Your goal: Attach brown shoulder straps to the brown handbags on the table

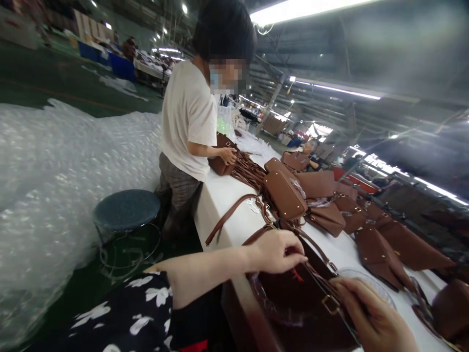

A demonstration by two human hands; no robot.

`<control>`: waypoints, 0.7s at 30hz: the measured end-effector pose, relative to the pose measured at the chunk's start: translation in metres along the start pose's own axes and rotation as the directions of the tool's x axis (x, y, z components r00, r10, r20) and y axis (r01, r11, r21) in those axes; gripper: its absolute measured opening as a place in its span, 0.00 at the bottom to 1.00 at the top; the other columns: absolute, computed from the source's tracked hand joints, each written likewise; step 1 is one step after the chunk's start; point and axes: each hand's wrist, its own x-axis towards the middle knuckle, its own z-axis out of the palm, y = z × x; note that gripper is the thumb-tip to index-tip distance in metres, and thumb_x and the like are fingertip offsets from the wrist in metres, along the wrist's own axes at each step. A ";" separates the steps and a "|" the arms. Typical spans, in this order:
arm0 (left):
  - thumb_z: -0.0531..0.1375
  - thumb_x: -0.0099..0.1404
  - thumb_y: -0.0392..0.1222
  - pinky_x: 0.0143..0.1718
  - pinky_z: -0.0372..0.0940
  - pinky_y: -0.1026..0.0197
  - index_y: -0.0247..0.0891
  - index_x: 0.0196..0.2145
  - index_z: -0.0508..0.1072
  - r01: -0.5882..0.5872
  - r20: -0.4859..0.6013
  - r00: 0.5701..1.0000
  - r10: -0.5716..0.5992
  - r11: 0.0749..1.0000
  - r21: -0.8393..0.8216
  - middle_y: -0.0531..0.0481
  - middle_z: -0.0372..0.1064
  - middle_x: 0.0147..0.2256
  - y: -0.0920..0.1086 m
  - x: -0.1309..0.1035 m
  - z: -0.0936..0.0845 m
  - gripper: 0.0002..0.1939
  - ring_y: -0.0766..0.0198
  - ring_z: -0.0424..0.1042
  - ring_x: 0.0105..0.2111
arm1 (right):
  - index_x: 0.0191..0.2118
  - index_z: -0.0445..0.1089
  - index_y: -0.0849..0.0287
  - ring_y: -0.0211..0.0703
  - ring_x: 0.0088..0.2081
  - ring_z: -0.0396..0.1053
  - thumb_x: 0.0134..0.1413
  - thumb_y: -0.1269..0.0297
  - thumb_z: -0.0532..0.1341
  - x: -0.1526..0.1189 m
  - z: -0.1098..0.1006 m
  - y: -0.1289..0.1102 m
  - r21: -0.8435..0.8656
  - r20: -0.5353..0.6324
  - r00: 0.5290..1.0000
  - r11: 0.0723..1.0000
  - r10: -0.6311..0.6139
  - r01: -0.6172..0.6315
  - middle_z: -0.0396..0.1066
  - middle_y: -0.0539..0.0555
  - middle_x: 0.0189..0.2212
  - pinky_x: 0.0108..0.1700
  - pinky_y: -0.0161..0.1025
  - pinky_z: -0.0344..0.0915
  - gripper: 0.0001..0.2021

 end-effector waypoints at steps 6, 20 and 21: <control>0.64 0.53 0.31 0.44 0.67 0.61 0.40 0.37 0.80 0.091 0.274 0.942 -0.192 0.935 0.342 0.48 0.77 0.39 -0.071 0.057 -0.043 0.13 0.58 0.74 0.41 | 0.35 0.74 0.54 0.48 0.38 0.73 0.56 0.48 0.56 0.089 0.012 -0.009 -0.003 0.043 0.995 0.996 0.093 -0.093 0.78 0.54 0.35 0.40 0.38 0.67 0.16; 0.59 0.56 0.32 0.36 0.66 0.58 0.42 0.35 0.78 -0.029 0.362 0.920 -0.152 0.893 0.449 0.48 0.77 0.37 -0.073 0.046 -0.046 0.11 0.55 0.75 0.37 | 0.28 0.70 0.54 0.44 0.28 0.68 0.57 0.55 0.52 0.170 0.076 0.020 -0.102 0.478 0.878 0.992 -0.017 0.075 0.73 0.50 0.24 0.32 0.38 0.59 0.14; 0.58 0.57 0.33 0.37 0.66 0.57 0.42 0.36 0.78 -0.028 0.353 0.923 -0.152 0.889 0.456 0.47 0.77 0.37 -0.072 0.045 -0.046 0.11 0.54 0.75 0.38 | 0.28 0.70 0.54 0.44 0.28 0.68 0.56 0.56 0.52 0.172 0.078 0.019 -0.095 0.485 0.874 0.992 -0.024 0.080 0.73 0.50 0.24 0.33 0.38 0.59 0.13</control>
